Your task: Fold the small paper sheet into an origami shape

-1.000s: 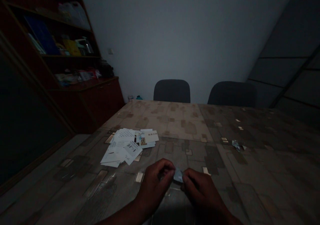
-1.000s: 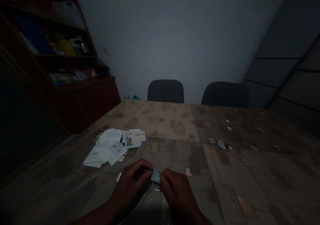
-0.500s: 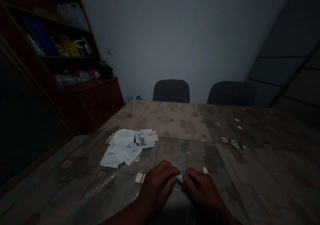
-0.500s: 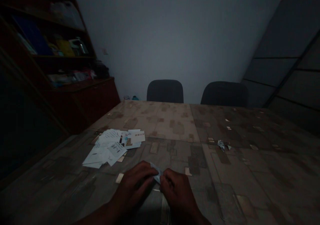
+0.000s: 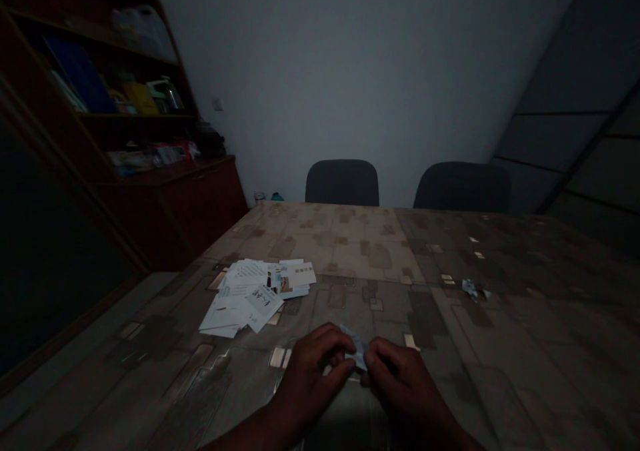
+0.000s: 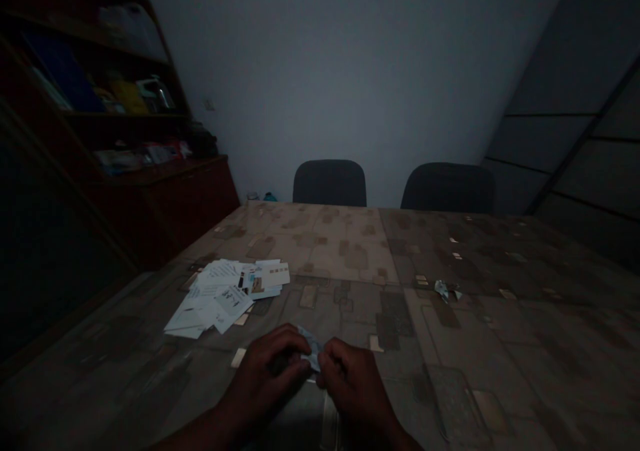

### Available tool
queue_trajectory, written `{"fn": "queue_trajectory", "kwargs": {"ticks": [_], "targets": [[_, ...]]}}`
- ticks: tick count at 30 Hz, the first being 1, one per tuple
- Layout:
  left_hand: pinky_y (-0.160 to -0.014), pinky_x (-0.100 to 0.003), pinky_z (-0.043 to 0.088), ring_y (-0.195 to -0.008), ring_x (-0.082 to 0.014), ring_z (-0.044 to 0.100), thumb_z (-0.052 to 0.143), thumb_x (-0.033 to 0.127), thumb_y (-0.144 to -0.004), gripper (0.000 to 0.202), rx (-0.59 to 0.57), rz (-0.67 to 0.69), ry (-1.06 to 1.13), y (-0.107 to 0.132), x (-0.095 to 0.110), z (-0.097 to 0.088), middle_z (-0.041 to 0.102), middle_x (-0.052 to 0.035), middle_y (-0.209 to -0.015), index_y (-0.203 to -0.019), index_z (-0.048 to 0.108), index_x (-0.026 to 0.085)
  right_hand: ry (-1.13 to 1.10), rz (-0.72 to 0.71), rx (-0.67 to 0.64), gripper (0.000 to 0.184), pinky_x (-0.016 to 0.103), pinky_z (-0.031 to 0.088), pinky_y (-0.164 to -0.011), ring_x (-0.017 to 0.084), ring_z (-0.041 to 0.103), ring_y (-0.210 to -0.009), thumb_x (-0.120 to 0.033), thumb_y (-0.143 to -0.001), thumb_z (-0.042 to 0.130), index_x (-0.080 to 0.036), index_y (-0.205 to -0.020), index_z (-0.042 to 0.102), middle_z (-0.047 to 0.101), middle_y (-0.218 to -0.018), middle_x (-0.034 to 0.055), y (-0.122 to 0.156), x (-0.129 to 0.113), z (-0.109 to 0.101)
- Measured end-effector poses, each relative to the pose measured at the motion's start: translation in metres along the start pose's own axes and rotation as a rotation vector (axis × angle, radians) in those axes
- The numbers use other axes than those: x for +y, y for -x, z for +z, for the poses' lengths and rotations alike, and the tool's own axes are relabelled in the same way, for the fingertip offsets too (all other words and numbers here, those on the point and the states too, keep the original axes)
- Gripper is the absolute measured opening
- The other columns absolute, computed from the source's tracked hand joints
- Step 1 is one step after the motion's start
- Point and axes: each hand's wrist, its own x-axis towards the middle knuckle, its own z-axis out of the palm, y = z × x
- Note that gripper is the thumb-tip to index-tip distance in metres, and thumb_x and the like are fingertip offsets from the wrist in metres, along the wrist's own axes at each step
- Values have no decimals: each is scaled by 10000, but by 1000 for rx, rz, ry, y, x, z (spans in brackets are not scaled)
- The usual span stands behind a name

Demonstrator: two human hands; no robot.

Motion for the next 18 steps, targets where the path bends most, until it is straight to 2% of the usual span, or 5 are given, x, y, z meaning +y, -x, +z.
{"fn": "queue_trajectory", "kwargs": {"ticks": [4,10,13,18], "targets": [[-702,-244,439,-755,-169,605,628,92,-762,232,-10,-8,45,0,2,-1,649,-36,-822,-948,730,187,-14,29,-20,443,221,303,-505,119,468,-537,-522,-921,440,-172,-672,550,561,-596,-11,0,-1,0],[-672,-239,431,-736,-160,572,653,166,-763,206,17,-147,284,-2,-7,-2,618,-24,-807,-944,746,198,-84,-15,-121,467,234,391,-564,138,542,-580,-568,-927,412,-171,-763,592,616,-657,16,-1,-10,-7],[-652,-241,427,-721,-160,560,681,221,-737,216,10,-203,401,-2,-11,-1,604,-26,-798,-938,745,177,-118,-5,-119,456,238,404,-569,136,546,-572,-576,-918,434,-174,-774,595,625,-656,16,-1,-11,-7],[-629,-233,414,-684,-144,538,701,226,-706,228,12,-219,450,-3,-12,-1,595,-20,-776,-919,753,163,-140,-1,-108,453,240,408,-570,139,549,-574,-568,-909,460,-167,-770,619,630,-648,20,0,-9,-5]]}}
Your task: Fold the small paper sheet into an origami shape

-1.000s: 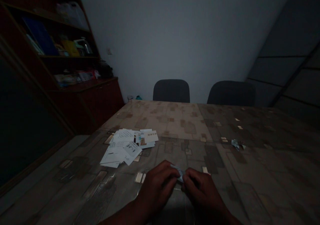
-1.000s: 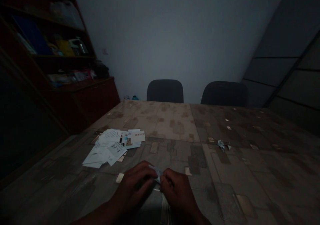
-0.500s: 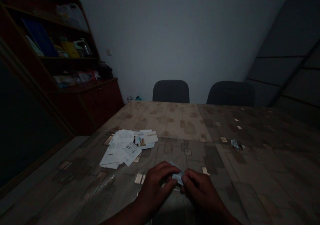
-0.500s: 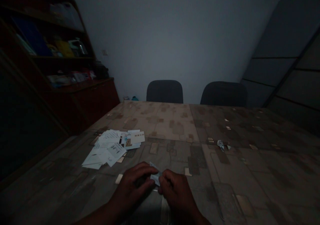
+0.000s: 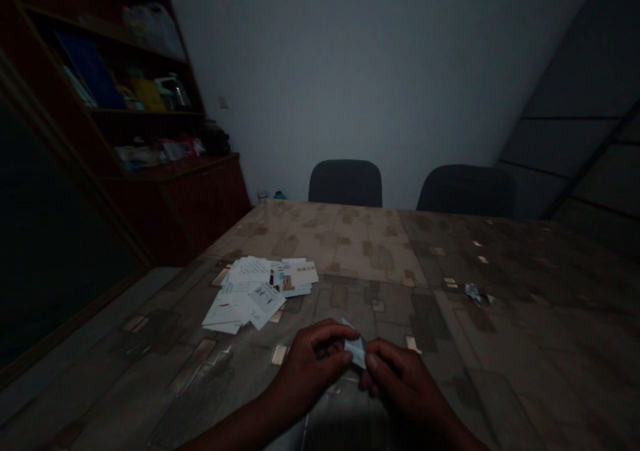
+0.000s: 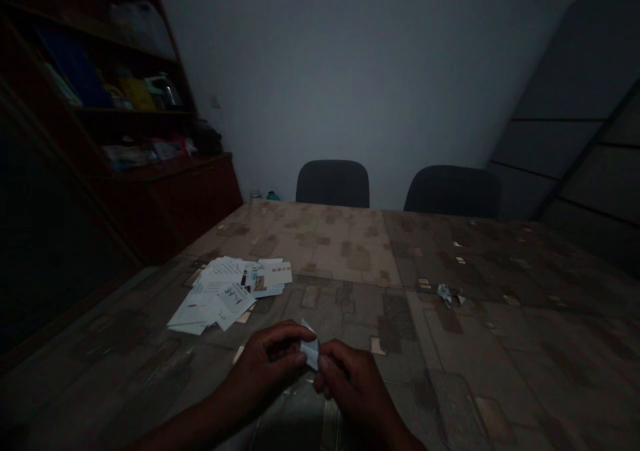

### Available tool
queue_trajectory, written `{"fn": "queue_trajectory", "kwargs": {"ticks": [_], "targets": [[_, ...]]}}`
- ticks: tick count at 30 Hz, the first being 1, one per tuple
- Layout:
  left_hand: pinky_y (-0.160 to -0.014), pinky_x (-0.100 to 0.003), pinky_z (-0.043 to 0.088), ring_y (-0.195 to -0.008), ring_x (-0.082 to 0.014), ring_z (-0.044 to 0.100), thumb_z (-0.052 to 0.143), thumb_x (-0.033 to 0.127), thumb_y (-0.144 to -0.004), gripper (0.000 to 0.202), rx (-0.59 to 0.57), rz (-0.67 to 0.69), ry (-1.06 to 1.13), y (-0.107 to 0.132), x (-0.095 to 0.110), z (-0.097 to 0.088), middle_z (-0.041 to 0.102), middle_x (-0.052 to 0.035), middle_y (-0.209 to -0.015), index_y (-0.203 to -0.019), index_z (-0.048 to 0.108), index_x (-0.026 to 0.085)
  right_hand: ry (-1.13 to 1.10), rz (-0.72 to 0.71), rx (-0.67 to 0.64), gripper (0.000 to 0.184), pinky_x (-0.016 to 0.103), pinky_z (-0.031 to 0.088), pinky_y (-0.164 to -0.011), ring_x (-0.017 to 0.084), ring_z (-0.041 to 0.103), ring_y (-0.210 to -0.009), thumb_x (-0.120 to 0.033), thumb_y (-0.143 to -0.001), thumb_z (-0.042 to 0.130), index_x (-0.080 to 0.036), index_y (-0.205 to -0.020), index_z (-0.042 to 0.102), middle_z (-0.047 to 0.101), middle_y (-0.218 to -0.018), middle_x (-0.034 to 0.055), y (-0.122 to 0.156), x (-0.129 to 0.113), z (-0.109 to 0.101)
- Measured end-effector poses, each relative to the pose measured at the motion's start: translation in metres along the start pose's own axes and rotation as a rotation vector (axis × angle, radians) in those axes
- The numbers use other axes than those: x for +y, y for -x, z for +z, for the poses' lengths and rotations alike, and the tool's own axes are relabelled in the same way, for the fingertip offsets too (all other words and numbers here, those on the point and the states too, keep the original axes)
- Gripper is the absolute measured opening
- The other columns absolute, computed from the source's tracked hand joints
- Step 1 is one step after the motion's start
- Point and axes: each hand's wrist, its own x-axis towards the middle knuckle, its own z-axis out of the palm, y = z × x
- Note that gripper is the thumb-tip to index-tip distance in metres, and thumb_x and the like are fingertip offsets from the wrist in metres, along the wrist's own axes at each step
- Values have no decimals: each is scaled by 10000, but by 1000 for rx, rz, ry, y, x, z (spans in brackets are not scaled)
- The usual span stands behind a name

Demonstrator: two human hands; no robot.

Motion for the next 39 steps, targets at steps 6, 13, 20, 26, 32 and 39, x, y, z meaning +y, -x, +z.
{"fn": "queue_trajectory", "kwargs": {"ticks": [6,13,20,26,32,39], "targets": [[-611,-228,407,-664,-136,528,731,245,-686,230,10,-46,44,-1,3,1,584,-13,-752,-896,754,157,-34,7,7,459,234,413,-569,133,546,-564,-575,-909,463,-166,-763,610,624,-641,17,0,-1,1],[-614,-233,411,-655,-136,543,791,327,-673,303,-7,-94,177,0,-4,0,593,-10,-725,-909,734,145,-38,-18,8,473,239,412,-567,139,553,-569,-574,-920,440,-175,-721,598,607,-623,14,0,-1,1],[-622,-239,424,-657,-146,569,790,382,-678,329,-5,-86,156,-3,-3,0,630,-25,-735,-884,741,129,33,2,13,419,229,376,-551,127,533,-556,-488,-932,420,-168,-711,578,604,-619,9,0,2,1],[-670,-246,432,-749,-176,592,692,321,-783,199,-34,-3,60,-1,-2,0,663,-49,-804,-855,757,148,148,-8,136,161,206,353,-520,124,524,-564,-254,-808,509,-170,-924,582,563,-622,-42,-2,7,4],[-589,-205,374,-634,-122,511,688,282,-776,180,-35,-65,55,3,-1,3,588,15,-697,-900,662,154,330,-124,198,289,210,410,-548,133,561,-590,-149,-717,496,-200,-997,544,606,-697,-38,-1,8,5],[-619,-228,396,-675,-148,545,659,398,-821,269,-59,-73,50,3,-3,5,607,-15,-725,-872,650,134,540,-385,222,306,229,428,-597,143,598,-643,-111,-763,467,-212,-1038,555,647,-793,-6,1,10,2]]}}
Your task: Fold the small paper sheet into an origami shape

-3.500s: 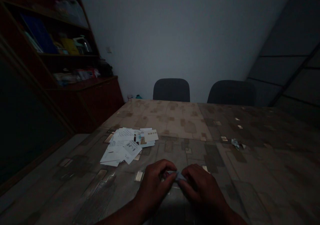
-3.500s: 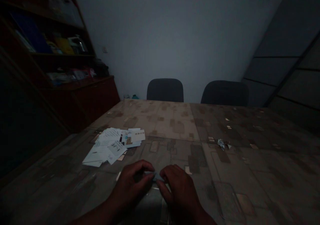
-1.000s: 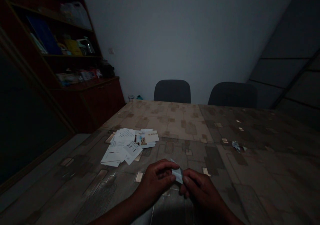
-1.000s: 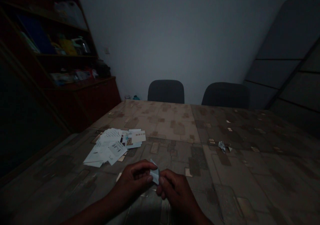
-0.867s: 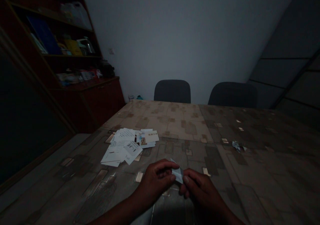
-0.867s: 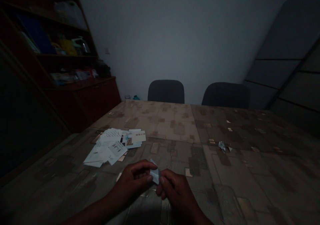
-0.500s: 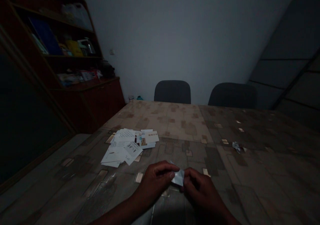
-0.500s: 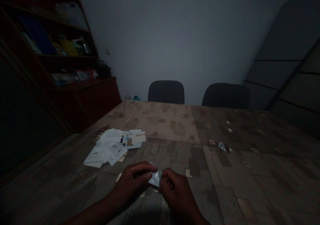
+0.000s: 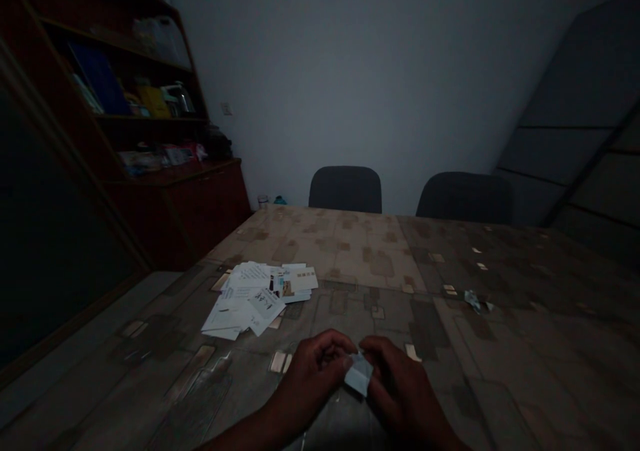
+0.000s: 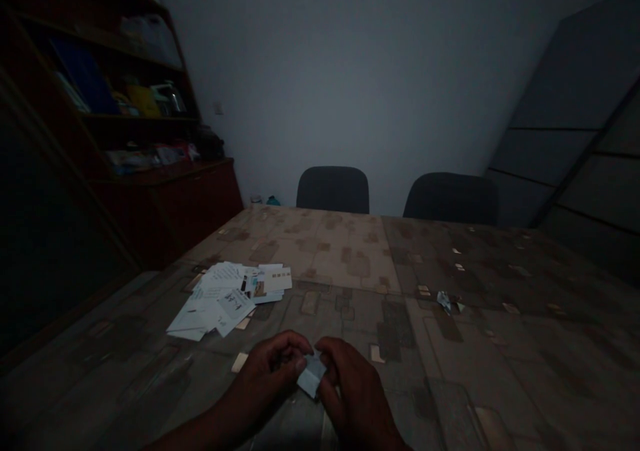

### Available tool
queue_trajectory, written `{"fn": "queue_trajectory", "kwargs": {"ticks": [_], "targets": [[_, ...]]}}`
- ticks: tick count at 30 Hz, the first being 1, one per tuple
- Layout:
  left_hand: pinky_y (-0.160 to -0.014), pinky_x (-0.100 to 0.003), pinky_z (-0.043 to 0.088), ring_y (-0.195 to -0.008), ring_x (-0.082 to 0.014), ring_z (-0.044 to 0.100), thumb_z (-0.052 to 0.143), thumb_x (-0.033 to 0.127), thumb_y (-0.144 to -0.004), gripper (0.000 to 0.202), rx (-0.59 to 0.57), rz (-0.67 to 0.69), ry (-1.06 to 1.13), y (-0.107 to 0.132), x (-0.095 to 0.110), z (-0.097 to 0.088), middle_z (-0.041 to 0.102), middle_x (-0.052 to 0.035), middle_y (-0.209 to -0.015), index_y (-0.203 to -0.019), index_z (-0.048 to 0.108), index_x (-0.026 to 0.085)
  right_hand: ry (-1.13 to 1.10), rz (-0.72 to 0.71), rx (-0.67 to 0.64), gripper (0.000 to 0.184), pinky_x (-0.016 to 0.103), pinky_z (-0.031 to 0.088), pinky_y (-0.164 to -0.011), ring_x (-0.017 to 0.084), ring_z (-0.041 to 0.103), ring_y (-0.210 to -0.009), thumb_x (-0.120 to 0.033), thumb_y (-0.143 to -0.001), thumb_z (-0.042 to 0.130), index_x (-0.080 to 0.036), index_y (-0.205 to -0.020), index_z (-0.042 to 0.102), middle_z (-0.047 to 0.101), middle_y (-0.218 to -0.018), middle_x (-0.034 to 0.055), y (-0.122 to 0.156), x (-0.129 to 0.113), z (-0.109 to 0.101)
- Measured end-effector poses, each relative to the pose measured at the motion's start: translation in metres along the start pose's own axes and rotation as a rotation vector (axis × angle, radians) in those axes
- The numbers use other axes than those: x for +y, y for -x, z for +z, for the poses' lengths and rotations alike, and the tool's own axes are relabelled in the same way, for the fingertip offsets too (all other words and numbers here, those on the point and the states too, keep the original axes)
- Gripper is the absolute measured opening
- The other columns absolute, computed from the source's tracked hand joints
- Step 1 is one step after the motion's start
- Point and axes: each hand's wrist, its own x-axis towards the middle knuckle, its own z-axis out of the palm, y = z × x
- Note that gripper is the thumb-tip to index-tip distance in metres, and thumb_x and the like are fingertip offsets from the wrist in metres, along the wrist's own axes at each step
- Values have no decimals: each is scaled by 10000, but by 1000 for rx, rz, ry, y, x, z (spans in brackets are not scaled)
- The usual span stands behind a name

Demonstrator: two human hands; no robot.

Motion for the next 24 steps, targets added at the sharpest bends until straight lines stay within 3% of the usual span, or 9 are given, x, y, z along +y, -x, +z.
{"fn": "queue_trajectory", "kwargs": {"ticks": [4,9,14,20,24], "targets": [[-639,-233,411,-694,-156,563,638,402,-832,280,74,-4,-24,0,2,0,613,-13,-733,-933,647,141,27,-127,39,177,223,424,-605,142,595,-672,-108,-846,427,-218,-892,559,622,-783,3,-2,-1,-2],[-689,-235,448,-798,-175,600,618,351,-822,273,97,48,-30,4,1,3,650,-43,-868,-1017,646,161,42,-75,46,138,218,437,-617,142,603,-680,-119,-873,458,-220,-878,552,623,-771,-4,-2,-1,-5],[-782,-266,485,-874,-208,627,649,182,-689,382,104,52,-218,10,4,9,687,-68,-986,-1070,675,175,5,-61,78,123,196,442,-587,126,614,-648,-123,-859,478,-225,-886,542,630,-763,-18,1,0,-1],[-816,-294,504,-883,-218,651,580,196,-726,365,67,46,-246,9,7,10,704,-91,-1008,-1067,701,154,14,-4,80,91,199,442,-575,121,595,-605,-153,-883,471,-217,-867,534,604,-722,-24,4,-1,4],[-848,-301,501,-895,-213,654,567,140,-689,410,134,39,-369,9,-1,11,717,-82,-1018,-1070,716,168,94,-97,40,163,219,457,-620,147,621,-695,-92,-818,483,-208,-919,537,633,-806,7,3,2,5]]}}
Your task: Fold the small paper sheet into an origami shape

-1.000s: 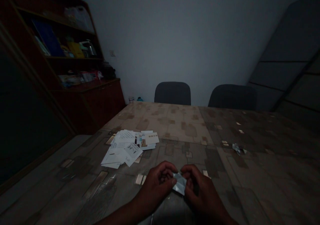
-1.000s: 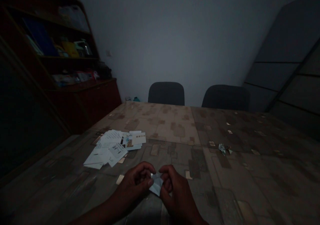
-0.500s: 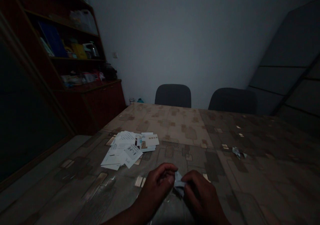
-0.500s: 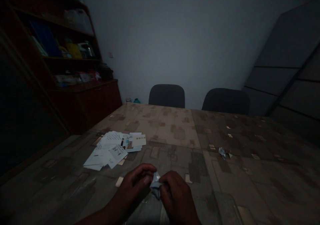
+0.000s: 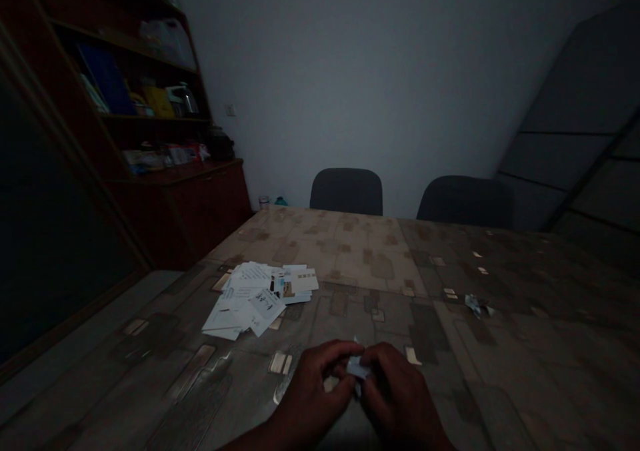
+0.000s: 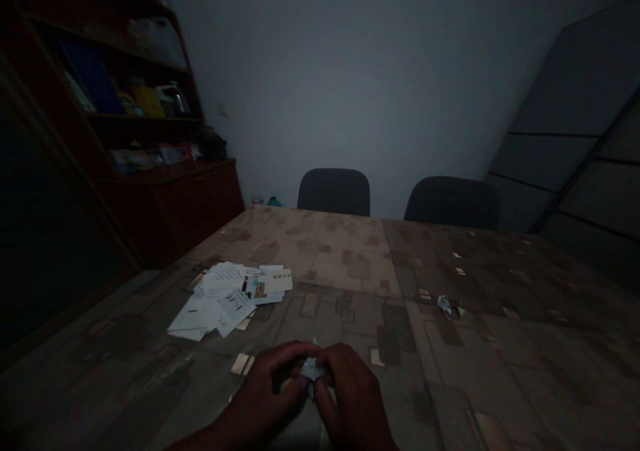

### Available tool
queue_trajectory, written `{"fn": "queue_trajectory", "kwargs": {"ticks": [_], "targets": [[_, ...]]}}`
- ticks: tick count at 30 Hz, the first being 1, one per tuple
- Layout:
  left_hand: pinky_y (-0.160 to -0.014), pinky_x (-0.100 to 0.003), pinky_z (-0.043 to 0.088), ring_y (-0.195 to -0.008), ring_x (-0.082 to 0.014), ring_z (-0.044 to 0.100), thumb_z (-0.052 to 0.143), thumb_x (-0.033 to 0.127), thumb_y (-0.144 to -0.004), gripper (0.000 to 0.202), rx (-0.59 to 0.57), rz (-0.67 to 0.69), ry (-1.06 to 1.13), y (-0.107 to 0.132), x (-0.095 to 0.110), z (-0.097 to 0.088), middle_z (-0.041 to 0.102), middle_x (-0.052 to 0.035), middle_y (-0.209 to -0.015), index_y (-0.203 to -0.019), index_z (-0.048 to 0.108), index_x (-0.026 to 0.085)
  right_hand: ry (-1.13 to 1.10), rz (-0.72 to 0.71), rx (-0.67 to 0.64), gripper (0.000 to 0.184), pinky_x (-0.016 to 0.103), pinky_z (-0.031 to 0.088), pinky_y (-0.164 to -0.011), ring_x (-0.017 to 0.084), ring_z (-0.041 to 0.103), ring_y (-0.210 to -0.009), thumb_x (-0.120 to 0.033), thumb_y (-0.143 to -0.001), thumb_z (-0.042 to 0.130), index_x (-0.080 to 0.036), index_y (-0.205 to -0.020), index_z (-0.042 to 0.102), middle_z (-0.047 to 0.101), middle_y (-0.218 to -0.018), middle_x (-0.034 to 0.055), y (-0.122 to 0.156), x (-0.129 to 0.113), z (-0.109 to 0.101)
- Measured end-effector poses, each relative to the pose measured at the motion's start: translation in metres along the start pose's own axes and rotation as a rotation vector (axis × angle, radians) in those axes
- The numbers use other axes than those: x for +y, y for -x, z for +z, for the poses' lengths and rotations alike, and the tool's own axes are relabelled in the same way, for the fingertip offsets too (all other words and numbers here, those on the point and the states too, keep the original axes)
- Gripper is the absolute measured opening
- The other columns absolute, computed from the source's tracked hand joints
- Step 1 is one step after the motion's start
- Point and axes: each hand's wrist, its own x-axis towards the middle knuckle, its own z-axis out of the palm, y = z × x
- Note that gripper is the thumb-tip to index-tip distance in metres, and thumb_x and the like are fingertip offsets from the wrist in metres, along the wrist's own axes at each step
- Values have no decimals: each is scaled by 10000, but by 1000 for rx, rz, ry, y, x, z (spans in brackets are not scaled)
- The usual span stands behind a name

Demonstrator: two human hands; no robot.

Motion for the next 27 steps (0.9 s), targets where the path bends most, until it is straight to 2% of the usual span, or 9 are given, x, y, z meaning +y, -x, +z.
{"fn": "queue_trajectory", "kwargs": {"ticks": [2,6,9,13,19,23,27], "targets": [[-849,-303,510,-883,-210,661,577,136,-683,419,28,-1,-37,1,-3,2,723,-80,-1015,-1075,721,174,52,-60,1,190,232,461,-637,158,624,-715,-72,-815,466,-207,-926,540,638,-811,17,-1,1,0],[-783,-289,536,-811,-210,681,590,140,-686,396,80,-9,-81,1,-4,6,746,-69,-920,-1052,737,172,154,-176,61,171,238,435,-584,155,586,-624,-67,-851,423,-208,-865,519,606,-708,7,-2,-1,-2],[-793,-292,532,-826,-221,686,585,107,-672,381,86,-11,-81,2,-1,8,751,-71,-918,-1009,751,169,214,-213,78,167,251,424,-579,163,562,-613,-62,-843,419,-204,-852,506,589,-690,12,-2,-3,-1],[-794,-295,533,-848,-231,684,622,138,-690,368,43,-45,53,3,0,6,744,-91,-961,-1039,737,152,142,-115,62,145,253,434,-590,166,574,-640,-95,-845,424,-208,-858,515,599,-716,17,0,-4,1],[-822,-322,523,-945,-261,664,623,379,-821,330,-67,-79,286,1,-3,-4,740,-105,-1006,-1037,735,156,32,22,104,119,228,437,-576,145,597,-621,-134,-836,456,-216,-839,543,618,-702,-3,-1,-8,1],[-803,-317,508,-921,-261,660,693,478,-777,440,-112,-103,372,-1,-7,-4,732,-117,-984,-1048,722,132,10,70,98,100,218,421,-535,132,582,-564,-159,-835,473,-218,-821,552,616,-670,-18,-2,-9,-1],[-750,-298,488,-818,-225,648,775,496,-680,501,-108,-159,394,-3,-8,0,720,-100,-891,-1001,721,114,-4,99,83,97,213,409,-516,126,570,-537,-172,-838,478,-214,-824,564,618,-654,-23,-2,-10,-1]]}}
